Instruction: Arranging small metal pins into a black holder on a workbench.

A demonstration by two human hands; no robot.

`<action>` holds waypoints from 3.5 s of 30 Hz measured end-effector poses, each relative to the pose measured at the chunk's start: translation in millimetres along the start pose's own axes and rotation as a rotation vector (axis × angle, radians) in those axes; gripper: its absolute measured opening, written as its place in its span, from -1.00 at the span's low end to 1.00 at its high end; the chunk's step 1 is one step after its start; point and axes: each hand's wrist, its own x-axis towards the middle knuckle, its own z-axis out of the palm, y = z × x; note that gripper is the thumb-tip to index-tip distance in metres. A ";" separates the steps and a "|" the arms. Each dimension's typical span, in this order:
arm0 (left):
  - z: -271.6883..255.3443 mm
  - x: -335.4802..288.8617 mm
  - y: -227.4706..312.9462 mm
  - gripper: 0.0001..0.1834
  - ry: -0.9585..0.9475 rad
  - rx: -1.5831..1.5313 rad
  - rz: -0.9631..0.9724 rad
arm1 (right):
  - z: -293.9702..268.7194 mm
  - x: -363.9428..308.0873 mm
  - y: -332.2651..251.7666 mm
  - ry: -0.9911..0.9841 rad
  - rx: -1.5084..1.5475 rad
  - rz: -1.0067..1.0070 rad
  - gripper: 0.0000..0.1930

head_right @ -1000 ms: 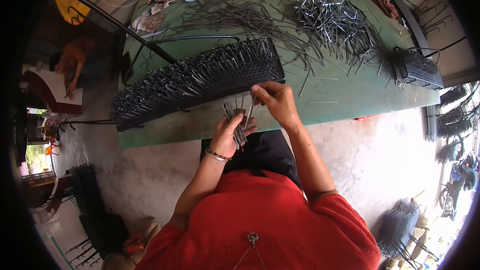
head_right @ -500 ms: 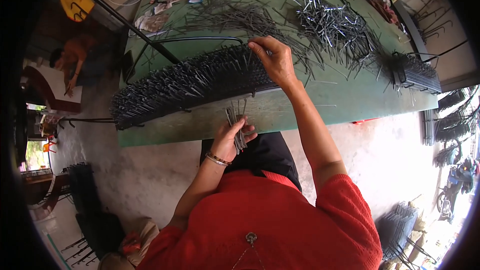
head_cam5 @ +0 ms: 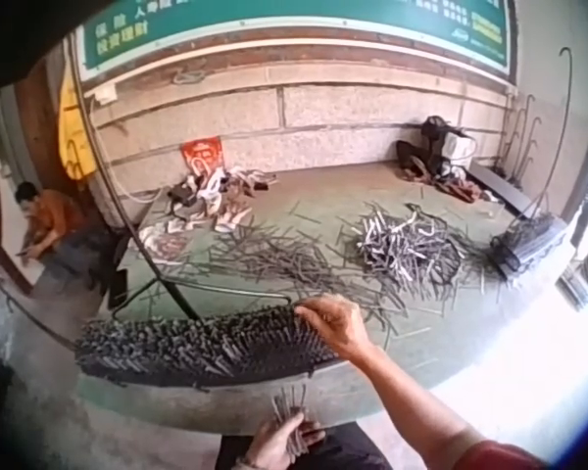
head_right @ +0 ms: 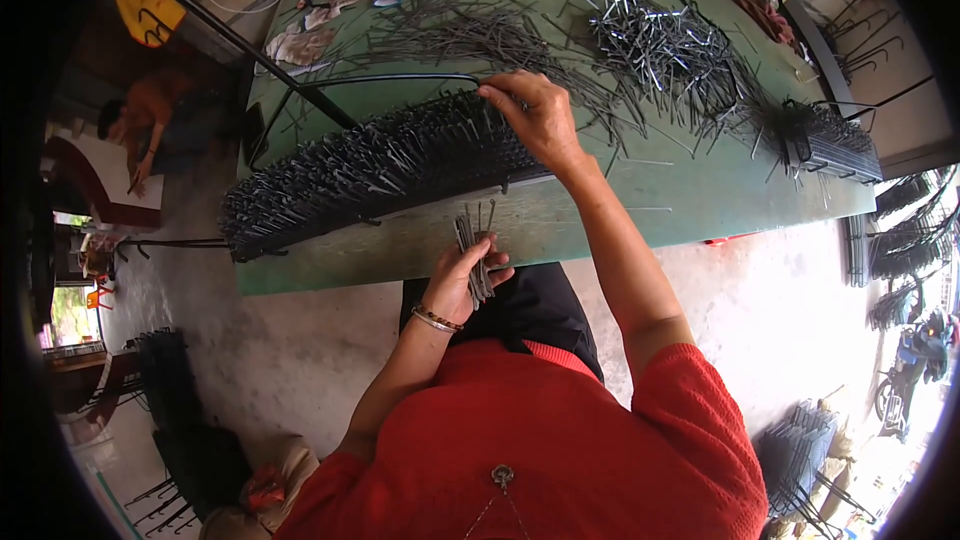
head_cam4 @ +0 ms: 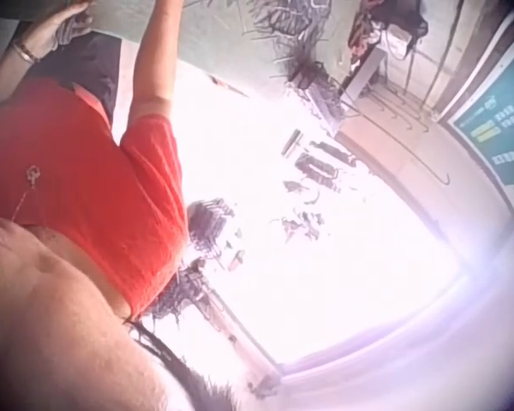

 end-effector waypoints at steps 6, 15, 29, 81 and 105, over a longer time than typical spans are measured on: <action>-1.0 -0.8 0.0 -0.83 0.005 -0.006 -0.006 | 4.3 -1.2 -0.6 0.001 -0.067 -0.075 -0.86; -2.7 -2.7 0.5 -0.82 -0.012 -0.016 -0.013 | 4.3 -1.3 0.6 0.014 -0.031 -0.052 -0.87; -5.2 -4.1 0.9 -0.83 -0.012 -0.017 -0.036 | 12.5 -18.0 4.7 -0.031 -0.152 -0.108 -0.81; -14.1 -6.2 13.9 -0.73 0.022 -0.073 0.054 | 47.8 -17.0 -46.8 0.110 0.072 0.107 -0.82; -8.0 -6.9 23.7 -0.76 -0.023 -0.011 0.235 | 30.1 -51.7 -53.6 -0.471 0.187 0.380 -0.75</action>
